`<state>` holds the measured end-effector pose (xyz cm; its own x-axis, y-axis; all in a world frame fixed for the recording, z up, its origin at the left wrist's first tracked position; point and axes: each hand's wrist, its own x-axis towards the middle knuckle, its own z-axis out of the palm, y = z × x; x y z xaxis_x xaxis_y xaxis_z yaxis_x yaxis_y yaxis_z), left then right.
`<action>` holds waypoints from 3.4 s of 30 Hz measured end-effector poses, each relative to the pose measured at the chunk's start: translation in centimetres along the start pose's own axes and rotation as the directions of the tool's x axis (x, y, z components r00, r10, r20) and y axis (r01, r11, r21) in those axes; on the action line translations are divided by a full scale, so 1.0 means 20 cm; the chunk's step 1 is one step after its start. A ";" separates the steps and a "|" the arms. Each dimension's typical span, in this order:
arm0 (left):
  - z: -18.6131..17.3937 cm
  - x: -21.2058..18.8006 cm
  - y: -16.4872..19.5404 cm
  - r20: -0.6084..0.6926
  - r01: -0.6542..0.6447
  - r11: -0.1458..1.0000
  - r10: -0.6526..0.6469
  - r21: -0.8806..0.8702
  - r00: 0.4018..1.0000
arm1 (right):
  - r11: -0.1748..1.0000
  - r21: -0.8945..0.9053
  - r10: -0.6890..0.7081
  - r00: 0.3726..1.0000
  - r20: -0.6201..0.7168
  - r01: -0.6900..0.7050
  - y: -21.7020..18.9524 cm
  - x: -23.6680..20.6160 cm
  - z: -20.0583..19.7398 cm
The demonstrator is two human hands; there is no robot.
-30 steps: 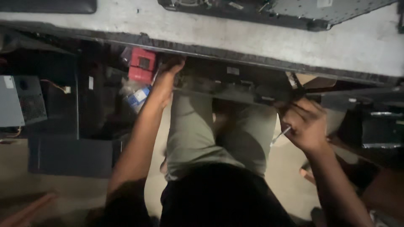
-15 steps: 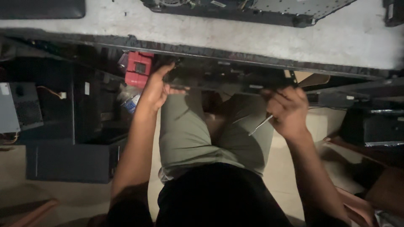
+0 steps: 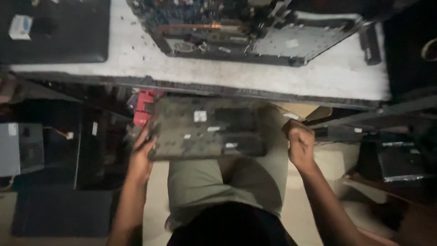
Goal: The person uses a screwdriver to remove screws from the laptop's hinge area and then separates the top cover from the base. The person places the removed cover on the floor and continues to handle the exposed internal components on the workbench.
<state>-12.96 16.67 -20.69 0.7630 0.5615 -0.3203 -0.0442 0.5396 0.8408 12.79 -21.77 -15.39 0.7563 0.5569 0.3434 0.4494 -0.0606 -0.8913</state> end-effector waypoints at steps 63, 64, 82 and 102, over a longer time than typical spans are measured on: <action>0.24 0.37 -0.94 -0.656 -0.479 0.661 -0.027 -0.578 0.755 | 0.867 -0.498 0.433 0.533 0.727 -0.025 1.28 0.63 1.69; 0.24 0.37 -0.94 -0.657 -0.481 0.660 -0.026 -0.578 0.754 | 0.866 -0.500 0.432 0.534 0.727 -0.019 1.26 0.65 1.71; 0.24 0.18 -0.78 -0.362 -0.322 0.815 0.149 -0.482 0.920 | 0.816 -0.578 0.393 0.739 0.547 -0.007 0.74 0.46 0.99; -0.19 -0.21 -0.53 0.069 0.081 0.991 -0.088 0.104 0.994 | 0.997 -0.075 -0.001 0.915 -0.404 -0.032 -0.27 0.31 -0.64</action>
<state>-18.17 10.94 -29.83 0.8065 0.4672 -0.3623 0.0850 0.5149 0.8530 21.12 -28.66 -4.70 0.8835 0.1751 0.4346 0.4593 -0.1408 -0.8770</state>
